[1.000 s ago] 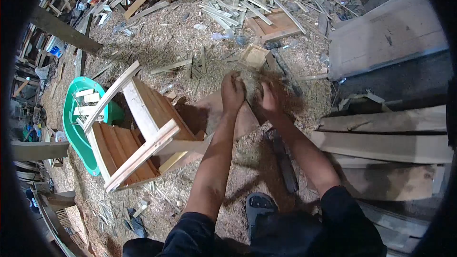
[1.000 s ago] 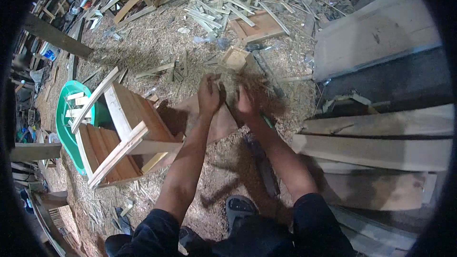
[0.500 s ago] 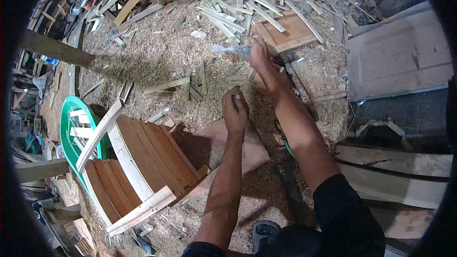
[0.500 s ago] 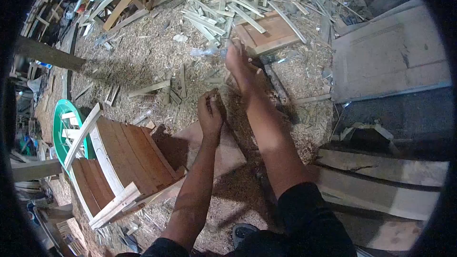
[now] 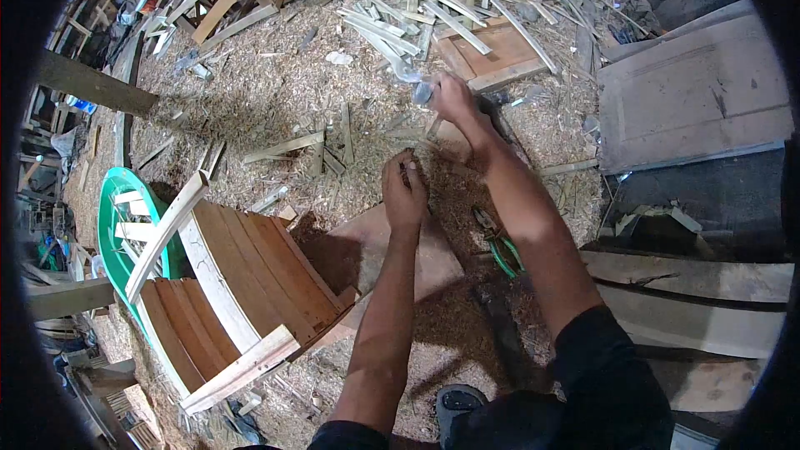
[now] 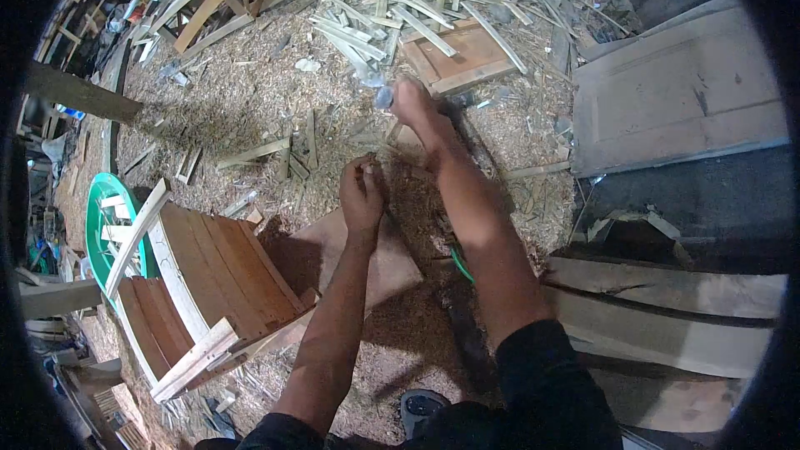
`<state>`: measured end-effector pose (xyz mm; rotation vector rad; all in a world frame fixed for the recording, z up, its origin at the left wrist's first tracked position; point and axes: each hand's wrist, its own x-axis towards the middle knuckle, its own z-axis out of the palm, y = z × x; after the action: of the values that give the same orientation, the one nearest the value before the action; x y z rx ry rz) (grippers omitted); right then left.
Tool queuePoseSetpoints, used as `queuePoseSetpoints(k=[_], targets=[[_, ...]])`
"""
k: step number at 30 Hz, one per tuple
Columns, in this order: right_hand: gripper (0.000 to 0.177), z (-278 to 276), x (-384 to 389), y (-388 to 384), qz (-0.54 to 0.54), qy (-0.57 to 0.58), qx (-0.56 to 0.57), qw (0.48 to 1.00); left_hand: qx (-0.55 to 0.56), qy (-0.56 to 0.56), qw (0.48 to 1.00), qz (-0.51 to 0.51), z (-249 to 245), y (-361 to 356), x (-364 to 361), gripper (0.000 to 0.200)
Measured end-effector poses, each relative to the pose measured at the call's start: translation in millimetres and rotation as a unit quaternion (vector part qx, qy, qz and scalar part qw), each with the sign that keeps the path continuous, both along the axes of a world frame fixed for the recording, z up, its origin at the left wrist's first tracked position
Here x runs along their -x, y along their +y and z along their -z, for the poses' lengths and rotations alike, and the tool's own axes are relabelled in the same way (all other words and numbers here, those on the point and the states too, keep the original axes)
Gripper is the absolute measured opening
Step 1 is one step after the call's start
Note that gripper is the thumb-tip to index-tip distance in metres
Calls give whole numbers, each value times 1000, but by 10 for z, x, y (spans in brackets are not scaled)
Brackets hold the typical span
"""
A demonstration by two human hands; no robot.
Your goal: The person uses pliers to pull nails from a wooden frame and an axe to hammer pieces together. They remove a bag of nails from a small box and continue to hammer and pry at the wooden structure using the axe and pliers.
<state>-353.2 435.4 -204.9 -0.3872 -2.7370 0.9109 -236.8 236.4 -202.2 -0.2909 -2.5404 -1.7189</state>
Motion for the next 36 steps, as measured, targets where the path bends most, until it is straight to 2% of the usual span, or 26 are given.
queuePoseSetpoints(k=[4, 7, 10, 11, 14, 17, 18, 20, 21, 24, 25, 27, 29, 31, 32, 34, 36], targets=[[16, -228, -293, 41, -77, 111, 10, 991, -1, 7, 1000, 2, -33, 19, -8, 26], [18, -398, -613, 6, -113, 42, -86, 989, 0, 12, 1000, 10, 45, 6, -5, 26], [19, -433, -929, -101, -164, 70, -218, 960, 17, 10, 1000, 16, 38, 6, 3, 28], [21, -289, -956, -83, -175, 123, -204, 955, 12, 18, 1000, 19, 28, 29, 7, 29], [24, -135, -888, 47, -201, 111, -87, 969, 53, 40, 997, 34, -39, 48, 1, 36], [25, -240, -860, 164, -187, 70, -114, 973, 119, 83, 988, 58, -59, 58, -16, 47], [25, -232, -859, 167, -148, 33, -131, 980, 141, 101, 982, 68, -68, 63, -15, 51], [25, -215, -886, 177, -68, -43, -164, 983, 148, 42, 983, 103, -87, 67, 5, 60], [23, -223, -912, 168, -43, -53, -152, 986, 151, 11, 981, 122, -94, 63, 0, 64], [20, -162, -874, 217, 4, -49, -140, 989, 248, 25, 958, 142, -166, 69, -4, 66], [19, -218, -925, 171, 72, -104, -110, 986, 271, 21, 948, 165, -167, 56, -20, 69], [25, -281, -905, 264, 95, -161, -75, 980, 315, 22, 926, 206, -131, 43, 25, 74], [31, -311, -913, 246, 115, -180, -70, 974, 224, 168, 951, 129, 395, 140, 111, 59], [35, -429, -1018, 149, 138, -162, -99, 972, 95, 140, 982, 85, 256, 259, 47, 49], [34, -498, -1071, 132, 127, -157, -94, 975, 14, 39, 996, 79, 192, 317, -4, 47], [33, -782, -1155, 106, 106, -146, -84, 980, -97, -65, 991, 73, -105, 354, -40, 49], [35, -1011, -1174, 101, 117, -132, -73, 982, -155, -71, 983, 70, -381, 359, -44, 60]])
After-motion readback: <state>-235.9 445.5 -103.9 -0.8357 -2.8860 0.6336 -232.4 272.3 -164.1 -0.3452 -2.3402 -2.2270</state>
